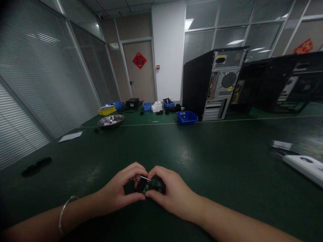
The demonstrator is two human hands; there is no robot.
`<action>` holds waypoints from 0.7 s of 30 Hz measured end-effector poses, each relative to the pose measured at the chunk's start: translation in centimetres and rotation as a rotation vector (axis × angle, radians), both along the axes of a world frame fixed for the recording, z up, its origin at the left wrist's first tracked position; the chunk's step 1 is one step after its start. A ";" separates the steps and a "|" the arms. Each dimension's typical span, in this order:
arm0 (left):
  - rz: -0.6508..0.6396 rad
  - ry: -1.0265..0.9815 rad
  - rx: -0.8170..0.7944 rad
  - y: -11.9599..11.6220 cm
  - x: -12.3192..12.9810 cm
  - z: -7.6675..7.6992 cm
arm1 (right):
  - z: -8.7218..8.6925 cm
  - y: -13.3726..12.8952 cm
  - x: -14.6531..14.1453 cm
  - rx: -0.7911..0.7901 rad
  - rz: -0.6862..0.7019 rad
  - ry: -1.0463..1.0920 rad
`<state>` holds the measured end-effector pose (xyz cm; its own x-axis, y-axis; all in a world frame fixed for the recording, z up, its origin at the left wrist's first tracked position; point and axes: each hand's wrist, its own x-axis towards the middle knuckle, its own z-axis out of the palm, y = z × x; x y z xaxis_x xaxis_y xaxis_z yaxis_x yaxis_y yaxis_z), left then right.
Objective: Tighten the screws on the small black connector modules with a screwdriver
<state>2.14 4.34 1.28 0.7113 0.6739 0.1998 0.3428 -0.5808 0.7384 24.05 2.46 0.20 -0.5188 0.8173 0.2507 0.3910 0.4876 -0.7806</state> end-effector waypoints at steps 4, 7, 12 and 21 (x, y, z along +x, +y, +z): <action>0.001 -0.034 -0.024 0.0 0.0 -0.1 | 0.0 0.0 0.1 0.008 0.003 -0.001; -0.001 -0.059 -0.053 0.1 0.0 -0.4 | -0.1 0.0 0.0 0.010 -0.012 -0.011; -0.013 -0.098 -0.081 0.1 0.0 -0.6 | -0.1 0.0 0.0 0.003 -0.014 -0.008; -0.036 -0.200 -0.195 0.1 -0.1 -0.6 | 0.1 0.1 -0.2 0.034 -0.033 0.000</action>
<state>2.08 4.44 0.66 0.6948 0.6886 0.2075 0.1605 -0.4298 0.8886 23.88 2.60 0.33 -0.4915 0.8251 0.2786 0.4071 0.5005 -0.7641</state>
